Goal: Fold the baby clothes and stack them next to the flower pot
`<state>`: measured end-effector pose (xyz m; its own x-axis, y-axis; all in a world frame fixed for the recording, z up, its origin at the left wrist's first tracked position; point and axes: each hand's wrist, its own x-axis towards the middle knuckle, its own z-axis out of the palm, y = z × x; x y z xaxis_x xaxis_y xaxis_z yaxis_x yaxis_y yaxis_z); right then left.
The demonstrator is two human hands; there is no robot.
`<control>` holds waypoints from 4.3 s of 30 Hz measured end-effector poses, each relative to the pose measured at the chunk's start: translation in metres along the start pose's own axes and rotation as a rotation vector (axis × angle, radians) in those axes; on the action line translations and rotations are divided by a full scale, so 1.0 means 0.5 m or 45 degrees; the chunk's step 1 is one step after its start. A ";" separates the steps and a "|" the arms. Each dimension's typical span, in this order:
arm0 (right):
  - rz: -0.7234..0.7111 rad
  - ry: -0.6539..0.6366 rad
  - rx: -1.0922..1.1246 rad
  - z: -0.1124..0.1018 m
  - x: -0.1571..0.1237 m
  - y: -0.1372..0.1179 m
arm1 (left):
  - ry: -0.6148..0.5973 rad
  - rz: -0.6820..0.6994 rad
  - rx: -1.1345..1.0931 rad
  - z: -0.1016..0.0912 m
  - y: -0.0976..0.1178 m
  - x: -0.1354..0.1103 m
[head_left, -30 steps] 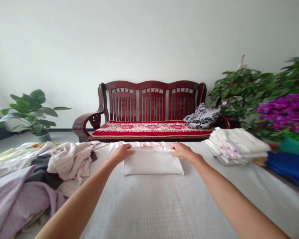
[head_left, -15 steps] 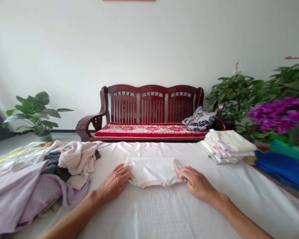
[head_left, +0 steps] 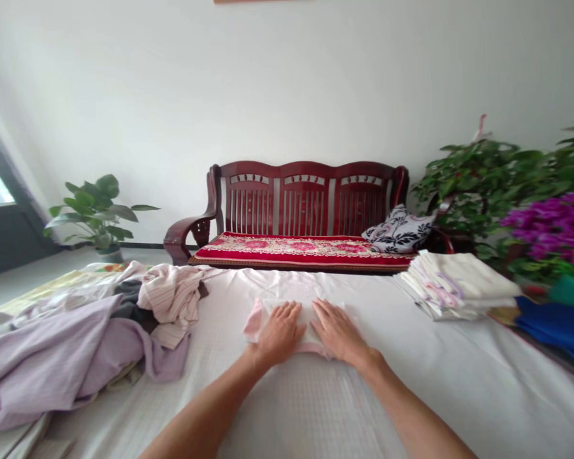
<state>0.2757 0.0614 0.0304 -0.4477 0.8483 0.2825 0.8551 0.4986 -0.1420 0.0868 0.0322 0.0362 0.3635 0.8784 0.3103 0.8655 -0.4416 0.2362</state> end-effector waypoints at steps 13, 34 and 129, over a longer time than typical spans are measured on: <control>0.279 -0.126 -0.161 0.022 -0.021 0.082 | -0.175 -0.442 0.262 -0.026 -0.124 -0.059; 0.614 0.333 -0.102 -0.017 -0.041 0.112 | 0.137 -0.856 0.217 -0.089 -0.148 -0.049; 0.423 0.186 -0.227 -0.002 -0.014 0.172 | -0.125 -0.478 0.109 -0.017 -0.187 -0.032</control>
<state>0.3525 0.0981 0.0174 -0.1084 0.9177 0.3822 0.9847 0.1519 -0.0855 -0.0028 0.0577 0.0171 0.0441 0.9910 0.1268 0.9686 -0.0735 0.2376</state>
